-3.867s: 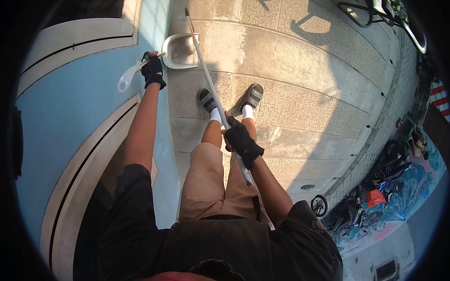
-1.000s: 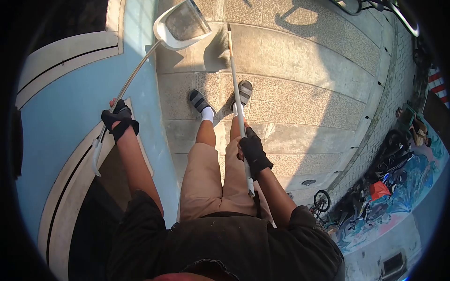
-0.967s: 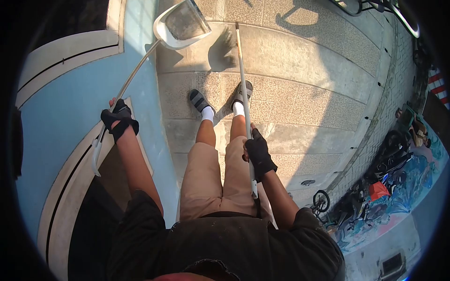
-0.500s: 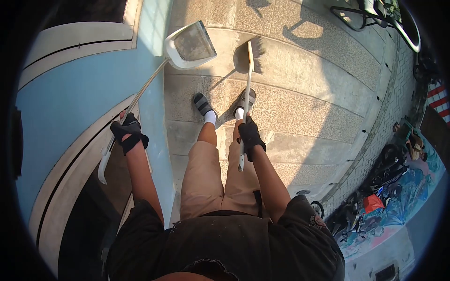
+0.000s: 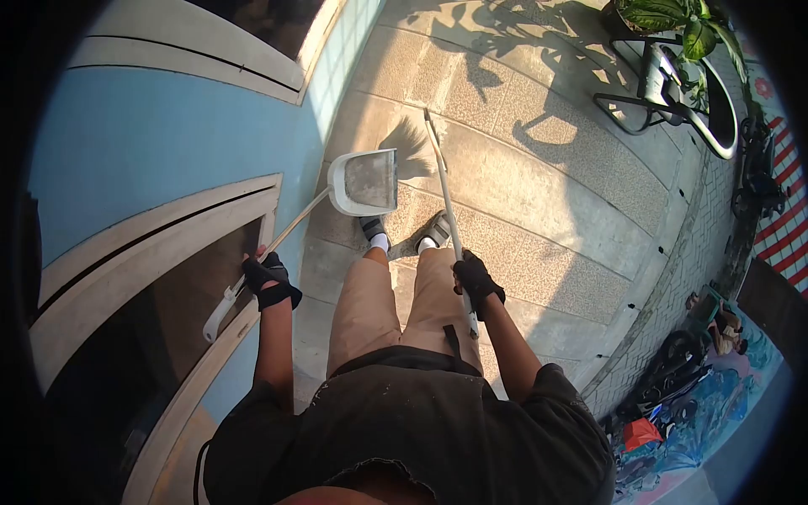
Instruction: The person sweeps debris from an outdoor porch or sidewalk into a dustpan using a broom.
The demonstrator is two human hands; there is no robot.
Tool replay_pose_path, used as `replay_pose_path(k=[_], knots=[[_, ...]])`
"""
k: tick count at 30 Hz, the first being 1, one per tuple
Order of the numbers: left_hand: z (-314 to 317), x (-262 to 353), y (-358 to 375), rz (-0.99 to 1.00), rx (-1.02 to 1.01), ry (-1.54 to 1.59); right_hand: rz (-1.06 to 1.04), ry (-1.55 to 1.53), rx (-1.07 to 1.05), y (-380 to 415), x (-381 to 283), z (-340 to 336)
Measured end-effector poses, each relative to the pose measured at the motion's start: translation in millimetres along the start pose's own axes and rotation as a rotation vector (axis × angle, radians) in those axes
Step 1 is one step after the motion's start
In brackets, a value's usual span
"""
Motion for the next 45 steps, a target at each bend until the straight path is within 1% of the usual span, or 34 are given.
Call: replay_pose_path(k=[1, 3, 5, 7, 10, 12, 13, 14, 15, 17, 18, 19, 21, 22, 24, 25, 26, 27, 28, 30, 32, 33, 35, 36, 39, 40, 41, 42, 43, 44, 45], knots=[[2, 4, 16, 0.008, 0.001, 0.019, -0.030, 0.046, -0.005, 5, -11, -11], [2, 7, 38, 0.004, 0.132, 0.090, -0.035, 0.079, 0.034, 14, -30, -32], [-12, 3, 36, -0.011, 0.111, 0.097, -0.028, 0.004, 0.018, 17, -43, -53], [-13, 8, 53, 0.059, 0.138, 0.112, -0.021, -0.031, 0.004, 27, -68, -64], [-15, 5, 72, 0.078, 0.184, 0.145, -0.048, 0.044, 0.030, 40, -105, -72], [-17, 2, 82, 0.081, 0.211, 0.207, -0.151, 0.254, -0.030, 47, -139, -67], [-22, 1, 83, 0.080, 0.237, 0.231, -0.175, 0.280, -0.048, 41, -149, -67], [-27, 0, 85, 0.078, 0.250, 0.230, -0.202, 0.375, -0.110, 31, -158, -67], [-27, 1, 88, 0.088, 0.259, 0.265, -0.226, 0.470, -0.173, 24, -168, -62], [-40, -9, 98, 0.046, 0.311, 0.390, -0.217, 0.544, -0.193, 21, -189, -45], [-52, -16, 87, 0.078, 0.300, 0.432, -0.225, 0.653, -0.172, 26, -204, -33], [-59, -15, 93, 0.083, 0.319, 0.461, -0.235, 0.761, -0.149, 30, -217, -24], [-65, -19, 95, 0.030, 0.398, 0.523, -0.227, 0.829, -0.178, 21, -236, -1], [-73, -23, 91, 0.034, 0.419, 0.525, -0.227, 0.881, -0.191, 21, -246, 10], [-81, -34, 77, 0.033, 0.418, 0.605, -0.255, 0.966, -0.230, 15, -271, 37], [-85, -35, 77, 0.023, 0.412, 0.644, -0.282, 0.974, -0.297, 12, -282, 47], [-90, -42, 78, 0.015, 0.477, 0.737, -0.296, 0.981, -0.368, 10, -289, 54], [-85, -31, 98, -0.006, 0.458, 0.706, -0.308, 0.983, -0.441, 8, -296, 63], [-92, -37, 98, 0.003, 0.508, 0.740, -0.316, 0.985, -0.509, 6, -301, 76], [-98, -45, 105, 0.008, 0.585, 0.798, -0.321, 1.068, -0.573, -2, -313, 97], [-100, -45, 129, 0.044, 0.607, 0.779, -0.321, 1.167, -0.667, -8, -323, 113], [-102, -54, 135, 0.038, 0.643, 0.807, -0.307, 1.206, -0.689, -14, -328, 121], [-109, -70, 146, 0.113, 0.746, 0.974, -0.249, 1.249, -0.758, -31, -336, 137], [-109, -81, 156, 0.091, 0.797, 0.992, -0.184, 1.287, -0.788, -33, -340, 145], [-101, -131, 178, 0.062, 0.994, 1.110, -0.121, 1.412, -0.875, -66, -357, 164], [-92, -136, 197, 0.158, 1.001, 1.213, -0.125, 1.455, -0.865, -66, -368, 170], [-79, -138, 207, 0.259, 1.009, 1.311, -0.105, 1.511, -0.895, -85, -378, 180], [-75, -158, 216, 0.284, 0.989, 1.367, -0.068, 1.513, -1.005, -91, -386, 185], [-65, -176, 235, 0.204, 1.203, 1.298, -0.020, 1.510, -1.113, -94, -393, 189], [-38, -173, 273, 0.102, 1.259, 1.341, -0.006, 1.419, -1.120, -93, -406, 189], [-13, -164, 306, 0.006, 1.302, 1.387, 0.015, 1.468, -1.152, -96, -412, 197]])
Point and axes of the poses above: each hand's wrist, its own y-axis away from the middle knuckle, its own z-axis out of the palm, x = y × z, the point moved 8 cm from there along -y, towards the middle knuckle, and after that the axes turned 10 degrees about -z, right-handed, at the moved point
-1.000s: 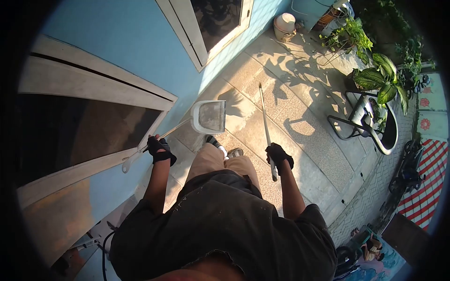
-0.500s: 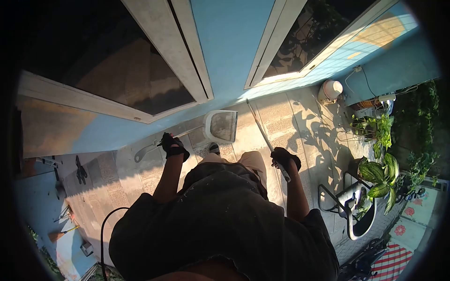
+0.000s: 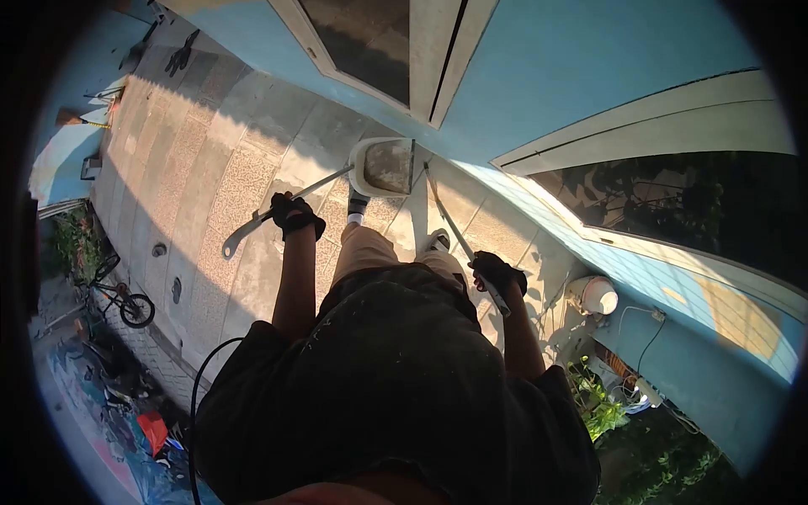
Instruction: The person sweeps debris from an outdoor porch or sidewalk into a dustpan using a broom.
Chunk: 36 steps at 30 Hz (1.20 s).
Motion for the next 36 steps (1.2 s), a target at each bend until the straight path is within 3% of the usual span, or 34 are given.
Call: replay_pose_path(k=[1, 2, 3, 5, 6, 8, 9, 10, 15, 16, 18, 22, 24, 25, 27, 28, 30, 31, 34, 36], knots=[[-21, 0, -29, 0.058, -0.086, 0.238, 0.064, 0.067, -0.043, -1, -1, -8], [-50, -14, -55, 0.060, -0.045, 0.266, 0.133, 0.133, -0.079, 2, 1, -14], [-81, -18, -44, 0.036, 0.030, 0.234, 0.157, 0.104, 0.010, 6, -1, -22], [-131, 1, 33, -0.019, 0.160, 0.079, 0.155, 0.180, -0.105, 3, -1, -23], [-160, -2, 34, -0.022, 0.202, 0.106, 0.184, 0.235, -0.113, 5, -9, -16], [-210, -12, 21, -0.051, 0.184, 0.456, 0.222, 0.320, -0.172, 0, -5, -14], [-241, -23, -5, -0.059, 0.146, 0.488, 0.246, 0.350, -0.241, -9, 2, -13], [-258, -24, 22, -0.030, 0.295, 0.541, 0.275, 0.378, -0.306, -16, 4, -11], [-370, -60, 27, -0.072, 0.433, 0.630, 0.300, 0.560, -0.479, -6, 11, 26], [-381, -60, 39, -0.099, 0.461, 0.638, 0.309, 0.576, -0.489, -10, 22, 28], [-426, -70, 34, -0.030, 0.617, 0.582, 0.562, 0.298, -0.415, -5, 61, 27], [-459, -85, 57, -0.042, 0.731, 0.577, 0.592, 0.204, -0.486, 19, 111, 67], [-486, -96, 35, 0.082, 0.707, 0.611, 0.600, 0.336, -0.667, 9, 169, 81], [-488, -99, 45, 0.050, 0.763, 0.462, 0.689, 0.310, -0.707, 11, 188, 98], [-500, -119, 38, 0.090, 0.775, 0.545, 0.829, 0.224, -0.756, -30, 298, 80], [-512, -129, 30, 0.101, 0.791, 0.522, 0.702, 0.245, -0.754, -30, 285, 105], [-532, -150, 14, 0.098, 0.811, 0.538, 0.741, 0.180, -0.706, -60, 333, 95], [-540, -160, 3, 0.103, 0.813, 0.573, 0.762, 0.364, -0.662, -73, 339, 89], [-563, -190, -20, 0.067, 0.841, 0.622, 0.670, 0.268, -0.605, -85, 312, 49], [-567, -212, -33, 0.081, 0.882, 0.634, 0.687, 0.527, -0.515, -70, 270, 24]])
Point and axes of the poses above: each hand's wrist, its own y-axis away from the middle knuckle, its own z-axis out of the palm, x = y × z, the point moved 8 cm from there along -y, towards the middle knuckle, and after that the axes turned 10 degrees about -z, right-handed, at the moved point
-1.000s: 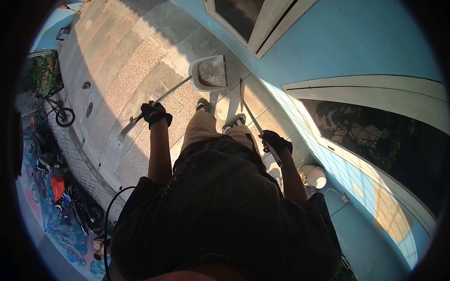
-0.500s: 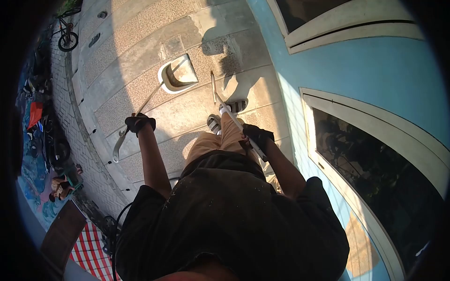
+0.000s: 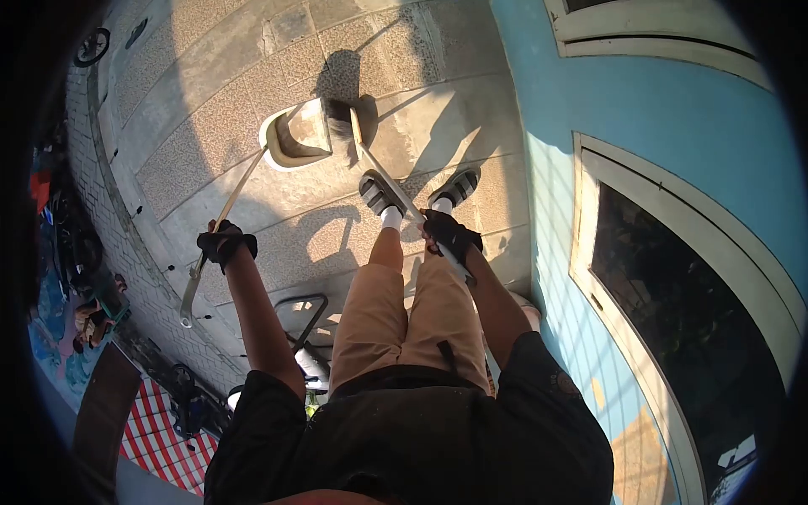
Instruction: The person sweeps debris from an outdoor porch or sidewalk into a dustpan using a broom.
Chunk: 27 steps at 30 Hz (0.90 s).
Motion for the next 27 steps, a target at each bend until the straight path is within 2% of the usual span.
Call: replay_pose_path(k=[2, 3, 6, 7, 8, 13, 16, 18, 21, 23, 26, 27], knots=[[-10, -25, -45, -0.031, -0.043, 0.137, -0.056, -0.147, 0.060, 5, 35, -52], [-7, -28, -18, -0.024, -0.054, 0.095, -0.030, -0.165, 0.107, 20, 34, -65], [-8, -61, -2, -0.110, -0.093, 0.120, 0.011, -0.240, 0.186, 57, 26, -102], [-5, -71, -2, -0.125, -0.101, 0.118, -0.034, -0.179, 0.225, 66, 23, -115], [-4, -78, 1, -0.068, -0.118, 0.054, -0.018, -0.200, 0.271, 74, 21, -128], [12, -105, 49, -0.110, -0.161, -0.062, -0.046, -0.239, 0.380, 101, 13, -153], [27, -109, 58, -0.064, -0.223, -0.195, -0.019, -0.340, 0.336, 115, 23, -160], [34, -121, 62, -0.176, -0.243, 0.019, -0.106, -0.200, 0.325, 132, 18, -146], [39, -116, 99, -0.145, -0.162, 0.006, -0.071, -0.244, 0.187, 135, 37, -123], [46, -118, 110, -0.137, -0.204, 0.042, -0.008, -0.196, 0.120, 128, 44, -119], [56, -125, 95, -0.113, -0.240, 0.033, -0.053, -0.115, 0.125, 109, 37, -133], [59, -124, 89, -0.045, -0.237, -0.046, -0.052, -0.053, 0.169, 104, 33, -146]])
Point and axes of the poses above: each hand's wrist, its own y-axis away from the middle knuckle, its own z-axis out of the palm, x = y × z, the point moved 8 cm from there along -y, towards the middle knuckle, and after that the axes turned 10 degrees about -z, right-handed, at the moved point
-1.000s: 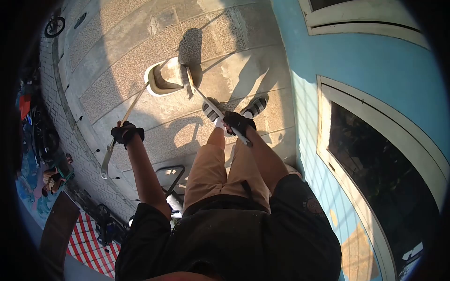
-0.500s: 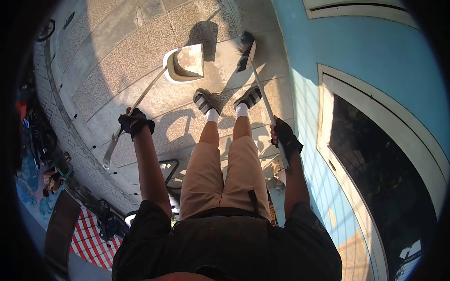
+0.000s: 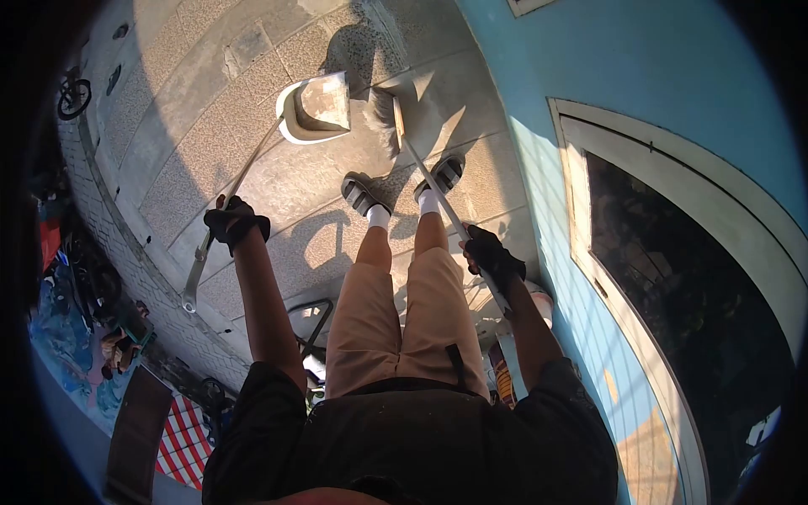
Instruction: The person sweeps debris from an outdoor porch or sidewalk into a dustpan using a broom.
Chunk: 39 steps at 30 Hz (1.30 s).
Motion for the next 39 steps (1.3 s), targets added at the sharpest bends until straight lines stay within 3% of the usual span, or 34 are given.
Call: replay_pose_path(k=[4, 6, 8, 10, 11, 13, 17, 18, 19, 20, 21, 23, 24, 26, 29, 35, 37, 39], knots=[[26, 6, 35, 0.042, 0.027, -0.102, 0.019, -0.058, 0.095, -4, -10, -52], [30, 2, -6, 0.114, -0.022, -0.203, -0.004, -0.044, 0.134, 1, -5, -69], [45, 3, 4, 0.181, -0.070, -0.299, -0.002, -0.079, 0.165, 7, -3, -82], [57, -2, 68, 0.032, 0.021, -0.107, 0.028, -0.310, 0.217, 11, 8, -92], [59, -5, 65, 0.028, 0.009, -0.111, 0.021, -0.319, 0.224, 17, 7, -92], [71, 0, 44, 0.208, -0.109, -0.434, -0.017, -0.442, 0.128, 36, 1, -78], [89, -16, -30, 0.203, -0.260, -0.360, -0.090, -0.430, -0.035, 53, -13, -27], [98, -14, -35, 0.299, -0.261, -0.500, -0.130, -0.486, -0.079, 45, -20, -15], [110, -17, -14, 0.195, -0.278, -0.393, -0.171, -0.549, -0.120, 37, -27, -3], [123, -20, 10, 0.093, -0.285, -0.282, -0.163, -0.533, -0.071, 27, -33, 4], [137, -31, -40, 0.148, -0.360, -0.415, -0.196, -0.568, -0.054, 8, -46, 6], [154, -21, 23, 0.174, -0.302, -0.536, -0.224, -0.616, 0.029, -12, -41, 14], [165, -11, 61, 0.225, -0.228, -0.761, -0.235, -0.633, 0.038, -18, -38, 19], [189, -18, 59, 0.142, -0.327, -0.633, -0.295, -0.603, 0.290, -30, -26, 14], [220, -29, 57, -0.014, -0.423, -0.463, -0.375, -0.656, 0.406, -15, -15, 18], [257, -49, 72, 0.136, -0.605, -0.541, -0.378, -0.923, 0.234, 5, -27, 82], [259, -66, 78, 0.023, -0.675, -0.583, -0.554, -1.164, 0.024, -15, -38, 93], [263, -81, 75, 0.083, -0.687, -0.653, -0.612, -1.265, -0.051, -56, -44, 91]])
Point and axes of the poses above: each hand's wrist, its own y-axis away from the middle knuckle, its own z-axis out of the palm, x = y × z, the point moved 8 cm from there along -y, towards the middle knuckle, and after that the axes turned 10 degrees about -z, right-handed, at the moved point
